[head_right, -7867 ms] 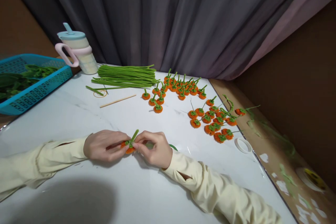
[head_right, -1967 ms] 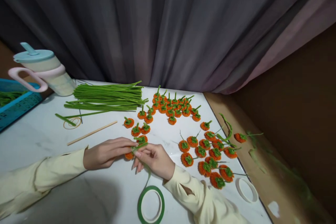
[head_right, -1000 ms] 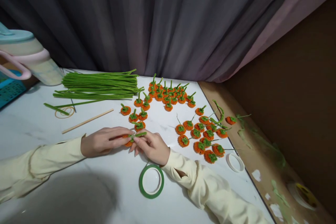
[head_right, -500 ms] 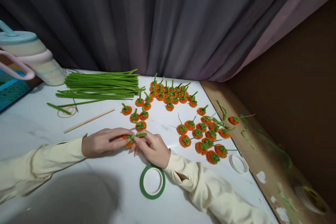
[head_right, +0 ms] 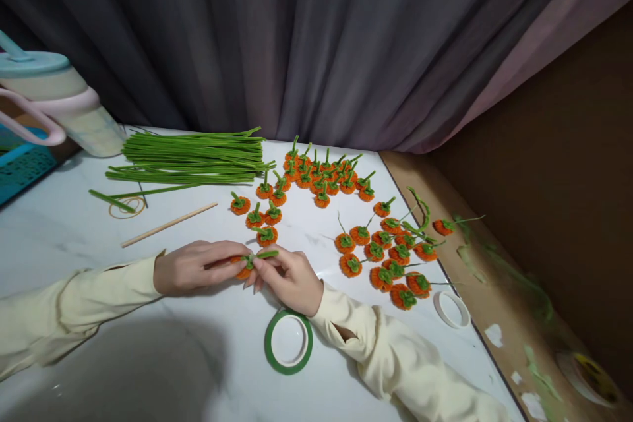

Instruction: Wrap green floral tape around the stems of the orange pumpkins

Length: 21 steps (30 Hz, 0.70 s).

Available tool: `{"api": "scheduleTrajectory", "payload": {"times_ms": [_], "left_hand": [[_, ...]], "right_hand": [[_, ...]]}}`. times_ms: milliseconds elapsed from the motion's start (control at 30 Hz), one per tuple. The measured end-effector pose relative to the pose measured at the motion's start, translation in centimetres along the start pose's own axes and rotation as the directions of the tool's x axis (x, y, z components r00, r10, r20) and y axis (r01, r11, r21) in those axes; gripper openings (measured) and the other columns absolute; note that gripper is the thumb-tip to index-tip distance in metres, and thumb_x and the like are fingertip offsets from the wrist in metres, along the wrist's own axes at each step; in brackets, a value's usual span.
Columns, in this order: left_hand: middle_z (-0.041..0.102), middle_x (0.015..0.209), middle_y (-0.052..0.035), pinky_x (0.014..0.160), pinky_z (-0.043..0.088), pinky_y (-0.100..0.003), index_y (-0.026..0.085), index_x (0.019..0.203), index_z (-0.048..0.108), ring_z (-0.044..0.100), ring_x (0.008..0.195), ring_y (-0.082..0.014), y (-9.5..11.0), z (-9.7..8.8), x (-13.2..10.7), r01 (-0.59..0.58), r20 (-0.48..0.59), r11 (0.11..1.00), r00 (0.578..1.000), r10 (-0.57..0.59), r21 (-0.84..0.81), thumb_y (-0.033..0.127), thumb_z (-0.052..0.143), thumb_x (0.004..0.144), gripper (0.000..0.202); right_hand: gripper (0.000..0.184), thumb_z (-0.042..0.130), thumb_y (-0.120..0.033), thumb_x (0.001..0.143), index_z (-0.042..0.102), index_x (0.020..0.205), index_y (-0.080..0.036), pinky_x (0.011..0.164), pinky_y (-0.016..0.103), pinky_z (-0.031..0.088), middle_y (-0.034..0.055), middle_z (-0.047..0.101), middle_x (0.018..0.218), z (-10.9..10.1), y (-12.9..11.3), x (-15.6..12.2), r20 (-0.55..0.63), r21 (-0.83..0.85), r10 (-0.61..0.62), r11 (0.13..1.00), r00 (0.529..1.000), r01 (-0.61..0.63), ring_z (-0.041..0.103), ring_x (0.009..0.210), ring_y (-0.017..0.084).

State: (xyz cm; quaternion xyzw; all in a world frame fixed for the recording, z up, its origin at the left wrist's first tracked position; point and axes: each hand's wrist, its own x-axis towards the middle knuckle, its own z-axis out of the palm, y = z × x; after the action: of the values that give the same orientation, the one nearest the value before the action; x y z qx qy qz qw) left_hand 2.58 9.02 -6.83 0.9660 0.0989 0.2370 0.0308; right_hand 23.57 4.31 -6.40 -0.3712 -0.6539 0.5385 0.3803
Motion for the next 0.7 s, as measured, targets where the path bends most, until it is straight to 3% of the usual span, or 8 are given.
{"api": "scheduleTrajectory", "payload": {"times_ms": [100, 267, 367, 700], "left_hand": [[0.064, 0.095, -0.0068, 0.057, 0.047, -0.012, 0.019, 0.106, 0.055, 0.061, 0.074, -0.0095, 0.15, 0.16, -0.17, 0.086, 0.084, 0.996, 0.993, -0.085, -0.007, 0.014, 0.041, 0.091, 0.020], [0.064, 0.096, -0.0112, 0.062, 0.050, -0.016, 0.015, 0.108, 0.050, 0.061, 0.083, -0.0134, 0.04, -0.02, 0.11, -0.065, -0.049, 0.996, 0.996, 0.068, 0.067, 0.011, 0.035, 0.092, 0.022], [0.065, 0.095, -0.0135, 0.062, 0.052, -0.018, 0.012, 0.108, 0.048, 0.062, 0.085, -0.0145, -0.06, -0.15, 0.32, -0.100, -0.087, 0.992, 0.990, 0.107, 0.082, 0.011, 0.032, 0.093, 0.023], [0.067, 0.092, -0.0167, 0.065, 0.055, -0.021, 0.009, 0.111, 0.047, 0.065, 0.089, -0.0178, 0.02, -0.18, 0.38, -0.101, -0.137, 0.992, 0.984, 0.111, 0.077, 0.014, 0.027, 0.095, 0.026]], "right_hand": [[0.024, 0.047, -0.038, 0.090, 0.053, 0.080, -0.017, 0.054, 0.023, 0.049, 0.0031, 0.067, 0.067, 0.02, 0.09, 0.06, 0.008, 0.045, 0.002, 0.999, 1.000, -0.002, 0.060, 0.054, 0.011], [0.024, 0.046, -0.036, 0.090, 0.054, 0.080, -0.016, 0.053, 0.022, 0.049, 0.0039, 0.067, 0.066, -0.04, 0.07, 0.06, 0.014, 0.031, -0.017, 0.999, 1.000, 0.017, 0.059, 0.053, 0.011], [0.023, 0.047, -0.036, 0.090, 0.053, 0.080, -0.016, 0.051, 0.021, 0.048, 0.0035, 0.067, 0.066, -0.08, -0.01, 0.03, 0.011, 0.016, -0.019, 1.000, 1.000, 0.019, 0.059, 0.053, 0.010], [0.020, 0.047, -0.034, 0.090, 0.053, 0.081, -0.017, 0.052, 0.020, 0.049, 0.0038, 0.068, 0.067, -0.10, -0.30, -0.10, 0.014, -0.069, -0.049, 0.996, 0.999, 0.049, 0.060, 0.053, 0.010]]}}
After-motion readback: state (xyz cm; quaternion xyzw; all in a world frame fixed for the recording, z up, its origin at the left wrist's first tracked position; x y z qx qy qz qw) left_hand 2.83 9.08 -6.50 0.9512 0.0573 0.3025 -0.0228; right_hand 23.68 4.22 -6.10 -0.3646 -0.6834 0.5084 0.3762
